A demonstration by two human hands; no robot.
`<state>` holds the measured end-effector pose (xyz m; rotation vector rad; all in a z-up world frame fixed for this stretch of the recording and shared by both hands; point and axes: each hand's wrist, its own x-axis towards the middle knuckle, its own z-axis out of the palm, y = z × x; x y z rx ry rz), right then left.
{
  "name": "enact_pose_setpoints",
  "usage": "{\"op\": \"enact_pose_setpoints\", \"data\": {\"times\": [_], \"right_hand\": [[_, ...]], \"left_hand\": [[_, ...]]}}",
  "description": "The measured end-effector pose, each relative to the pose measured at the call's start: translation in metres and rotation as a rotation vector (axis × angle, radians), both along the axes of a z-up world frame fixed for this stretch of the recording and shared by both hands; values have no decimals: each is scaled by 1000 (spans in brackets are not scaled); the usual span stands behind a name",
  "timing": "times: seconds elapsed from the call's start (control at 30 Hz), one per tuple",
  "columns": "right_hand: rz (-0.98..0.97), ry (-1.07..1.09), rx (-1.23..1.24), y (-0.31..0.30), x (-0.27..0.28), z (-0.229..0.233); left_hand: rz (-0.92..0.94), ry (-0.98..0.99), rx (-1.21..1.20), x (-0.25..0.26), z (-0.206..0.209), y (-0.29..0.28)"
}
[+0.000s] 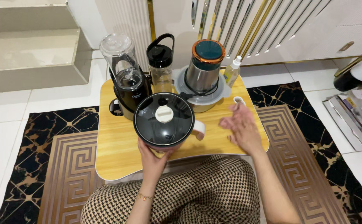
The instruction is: The person wipes the exterior surfaces of several small kitchen appliances on a low table using a pink cloth. They handle a blender, a pink pot, a stainless steel appliance, and a clear tumbler, wiping each item and occasionally rearranging them on the table.
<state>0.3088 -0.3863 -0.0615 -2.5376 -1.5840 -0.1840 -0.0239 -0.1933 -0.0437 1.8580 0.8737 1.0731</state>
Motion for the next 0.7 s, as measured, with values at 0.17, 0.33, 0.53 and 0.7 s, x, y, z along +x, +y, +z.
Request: {"op": "enact_pose_setpoints", "data": {"times": [0.17,0.33,0.53,0.7], "right_hand": [[-88,-10,240,1,-8,-9],[33,150,430,-27,-97,-24],[481,142,422,3,-146,4],[717,212,457,80,-234,4]], "left_hand": [[67,59,151,16,-1,-12],[48,-114,197,25,-10,-12],[101,-1,79,-15,-14,3],[387,238,160,-85,-27,29]]}}
